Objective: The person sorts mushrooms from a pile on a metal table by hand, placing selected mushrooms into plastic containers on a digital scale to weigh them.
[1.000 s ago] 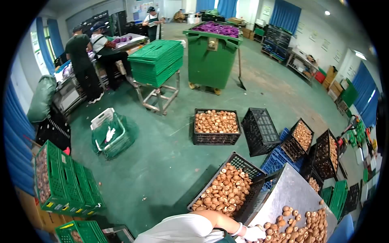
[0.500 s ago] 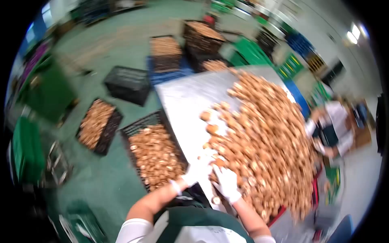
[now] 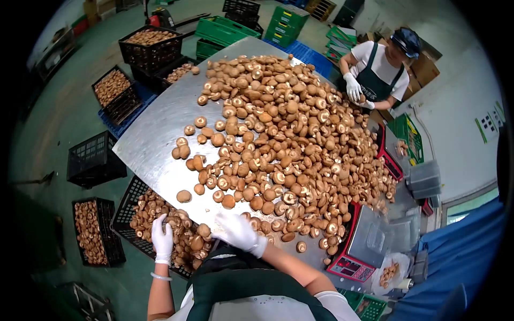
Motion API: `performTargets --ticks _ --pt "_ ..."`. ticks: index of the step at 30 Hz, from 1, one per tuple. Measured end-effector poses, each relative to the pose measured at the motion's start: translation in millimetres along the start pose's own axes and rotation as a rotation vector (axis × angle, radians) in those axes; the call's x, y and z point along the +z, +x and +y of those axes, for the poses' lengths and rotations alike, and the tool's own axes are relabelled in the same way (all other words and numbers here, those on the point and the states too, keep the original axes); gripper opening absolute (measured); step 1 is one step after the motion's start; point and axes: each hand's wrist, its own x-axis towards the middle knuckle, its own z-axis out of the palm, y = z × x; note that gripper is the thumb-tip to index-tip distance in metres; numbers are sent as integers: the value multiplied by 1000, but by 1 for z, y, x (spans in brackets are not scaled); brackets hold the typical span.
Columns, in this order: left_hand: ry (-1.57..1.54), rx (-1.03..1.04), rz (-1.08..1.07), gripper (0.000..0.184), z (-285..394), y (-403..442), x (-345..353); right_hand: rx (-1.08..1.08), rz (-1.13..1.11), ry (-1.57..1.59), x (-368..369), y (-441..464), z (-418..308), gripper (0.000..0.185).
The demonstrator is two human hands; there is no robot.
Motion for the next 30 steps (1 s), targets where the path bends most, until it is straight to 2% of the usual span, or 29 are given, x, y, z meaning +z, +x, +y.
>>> performTargets --ticks 1,2,3,4,6,8,9,11,13,14,17,20,22,24,25,26,27,28,29,30 --pt "38 -28 14 33 -10 -2 -3 98 204 68 -10 -7 14 48" --pt "96 65 80 33 -10 -2 -5 173 301 -27 -21 -16 44 48" --pt "139 123 94 32 -6 0 -6 362 383 -141 -41 -22 42 53" --pt "182 180 108 31 1 4 -6 431 431 -228 -53 -30 51 59" --pt "110 277 46 30 26 10 1 535 378 -284 -52 -44 79 73" --pt "-34 372 -65 27 52 13 21 527 285 -411 -41 -43 88 76" --pt "-43 348 -238 28 63 13 32 527 248 -450 -36 -41 88 77" --pt "-134 427 -424 37 79 6 64 478 193 -499 -31 -36 80 75" --pt "-73 637 -568 52 98 3 93 386 191 -551 -23 -36 81 73" --pt "12 678 -601 57 114 0 99 360 170 -551 -18 -38 88 71" --pt "61 696 -594 58 111 -3 123 277 191 -419 -28 -43 90 65" --pt "24 622 -584 54 107 5 112 321 184 -285 -36 -45 93 59" --pt "-93 472 -538 52 105 5 88 300 215 -279 -34 -47 101 53" --pt "-166 349 -463 46 99 6 60 338 213 -209 -38 -47 99 49" --pt "-105 389 -364 45 91 8 48 228 315 -218 -34 -49 109 50" --pt "-12 440 -249 44 78 12 38 230 315 -216 -35 -49 111 50" --pt "111 438 -195 46 72 19 26 261 326 -61 -38 -48 114 52" --pt "224 355 -252 51 84 26 6 293 336 91 -41 -48 117 53" --pt "377 408 -56 54 72 21 6 575 198 424 -50 -44 111 53" --pt "377 368 -47 54 63 23 6 551 241 748 -47 -44 119 51"
